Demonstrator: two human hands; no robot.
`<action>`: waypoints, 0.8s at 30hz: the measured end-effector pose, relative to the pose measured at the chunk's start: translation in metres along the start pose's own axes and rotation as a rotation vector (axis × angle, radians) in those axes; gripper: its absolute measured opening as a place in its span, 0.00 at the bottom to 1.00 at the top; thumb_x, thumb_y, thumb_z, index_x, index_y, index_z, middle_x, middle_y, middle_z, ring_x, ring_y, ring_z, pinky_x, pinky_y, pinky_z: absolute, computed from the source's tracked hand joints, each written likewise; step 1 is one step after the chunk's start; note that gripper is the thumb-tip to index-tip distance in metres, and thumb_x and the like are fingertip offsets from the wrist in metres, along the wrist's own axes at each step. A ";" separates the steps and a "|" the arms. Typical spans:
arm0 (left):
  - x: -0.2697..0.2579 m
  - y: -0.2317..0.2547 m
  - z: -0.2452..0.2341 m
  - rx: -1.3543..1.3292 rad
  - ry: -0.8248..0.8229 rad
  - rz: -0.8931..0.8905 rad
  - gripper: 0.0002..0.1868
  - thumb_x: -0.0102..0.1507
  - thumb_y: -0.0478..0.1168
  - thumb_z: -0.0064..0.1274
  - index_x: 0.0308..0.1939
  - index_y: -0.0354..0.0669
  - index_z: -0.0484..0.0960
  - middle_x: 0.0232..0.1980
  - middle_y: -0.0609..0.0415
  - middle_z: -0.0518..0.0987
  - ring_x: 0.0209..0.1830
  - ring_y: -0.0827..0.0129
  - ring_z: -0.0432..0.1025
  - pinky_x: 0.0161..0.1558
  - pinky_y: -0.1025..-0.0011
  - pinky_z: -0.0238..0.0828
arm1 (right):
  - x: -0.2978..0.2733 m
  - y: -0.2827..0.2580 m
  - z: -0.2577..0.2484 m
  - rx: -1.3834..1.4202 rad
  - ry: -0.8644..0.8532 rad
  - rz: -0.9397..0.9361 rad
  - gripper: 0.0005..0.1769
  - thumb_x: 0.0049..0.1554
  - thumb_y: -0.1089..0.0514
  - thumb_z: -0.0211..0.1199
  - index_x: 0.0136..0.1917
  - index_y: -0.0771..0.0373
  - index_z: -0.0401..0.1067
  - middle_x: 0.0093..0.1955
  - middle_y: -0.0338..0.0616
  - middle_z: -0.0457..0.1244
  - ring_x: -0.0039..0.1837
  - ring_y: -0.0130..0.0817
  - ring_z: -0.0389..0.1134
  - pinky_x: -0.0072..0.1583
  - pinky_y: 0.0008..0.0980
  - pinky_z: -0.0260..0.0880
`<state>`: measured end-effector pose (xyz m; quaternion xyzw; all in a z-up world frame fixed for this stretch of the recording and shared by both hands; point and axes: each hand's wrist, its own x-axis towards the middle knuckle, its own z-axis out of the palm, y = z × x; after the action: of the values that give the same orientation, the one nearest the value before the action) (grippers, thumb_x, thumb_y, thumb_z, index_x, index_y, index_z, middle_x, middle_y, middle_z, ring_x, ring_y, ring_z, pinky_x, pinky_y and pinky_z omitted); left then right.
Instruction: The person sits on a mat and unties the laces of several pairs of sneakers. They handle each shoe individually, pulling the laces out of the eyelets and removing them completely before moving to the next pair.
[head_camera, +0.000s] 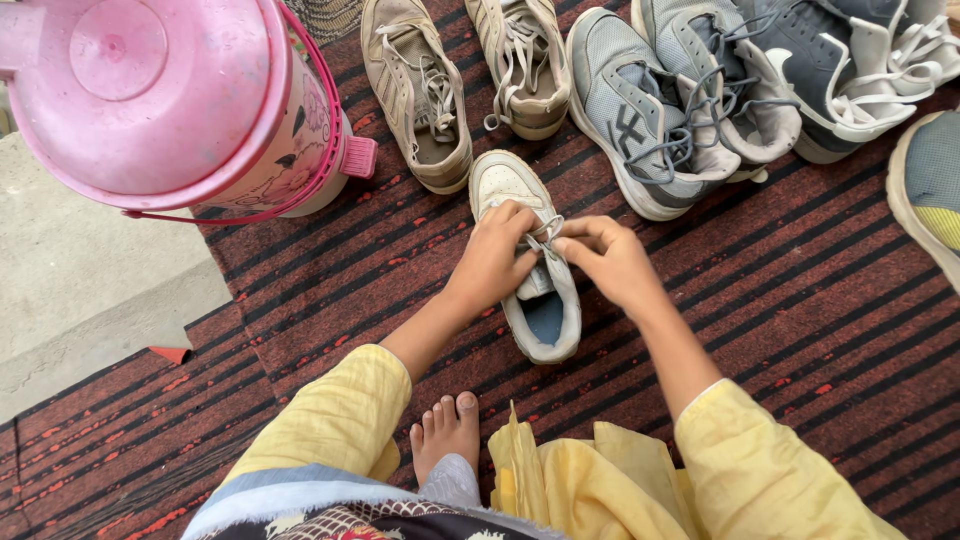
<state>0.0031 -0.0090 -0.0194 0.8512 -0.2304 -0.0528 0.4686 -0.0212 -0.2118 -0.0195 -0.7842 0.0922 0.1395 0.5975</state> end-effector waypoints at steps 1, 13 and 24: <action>0.000 0.000 -0.001 -0.009 0.001 0.013 0.13 0.55 0.33 0.58 0.43 0.39 0.76 0.48 0.44 0.74 0.54 0.47 0.69 0.57 0.55 0.66 | 0.000 0.004 0.002 -0.009 0.013 -0.027 0.13 0.57 0.60 0.69 0.54 0.66 0.77 0.52 0.38 0.69 0.53 0.26 0.71 0.55 0.29 0.73; 0.003 0.003 -0.018 -0.100 -0.096 0.044 0.23 0.53 0.27 0.51 0.53 0.36 0.73 0.51 0.41 0.76 0.56 0.45 0.70 0.58 0.56 0.67 | -0.009 -0.020 0.022 -0.096 0.156 0.052 0.06 0.64 0.59 0.58 0.49 0.63 0.72 0.43 0.39 0.67 0.45 0.23 0.65 0.48 0.27 0.66; 0.002 0.001 -0.012 -0.024 -0.090 0.047 0.24 0.53 0.28 0.48 0.55 0.38 0.74 0.52 0.42 0.77 0.57 0.47 0.70 0.62 0.55 0.66 | 0.010 -0.024 0.011 0.397 0.294 0.290 0.07 0.66 0.54 0.48 0.50 0.57 0.63 0.51 0.35 0.65 0.48 0.31 0.75 0.48 0.32 0.79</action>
<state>0.0084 -0.0010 -0.0113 0.8366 -0.2705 -0.0826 0.4692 -0.0058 -0.1946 -0.0033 -0.6424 0.3143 0.0876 0.6934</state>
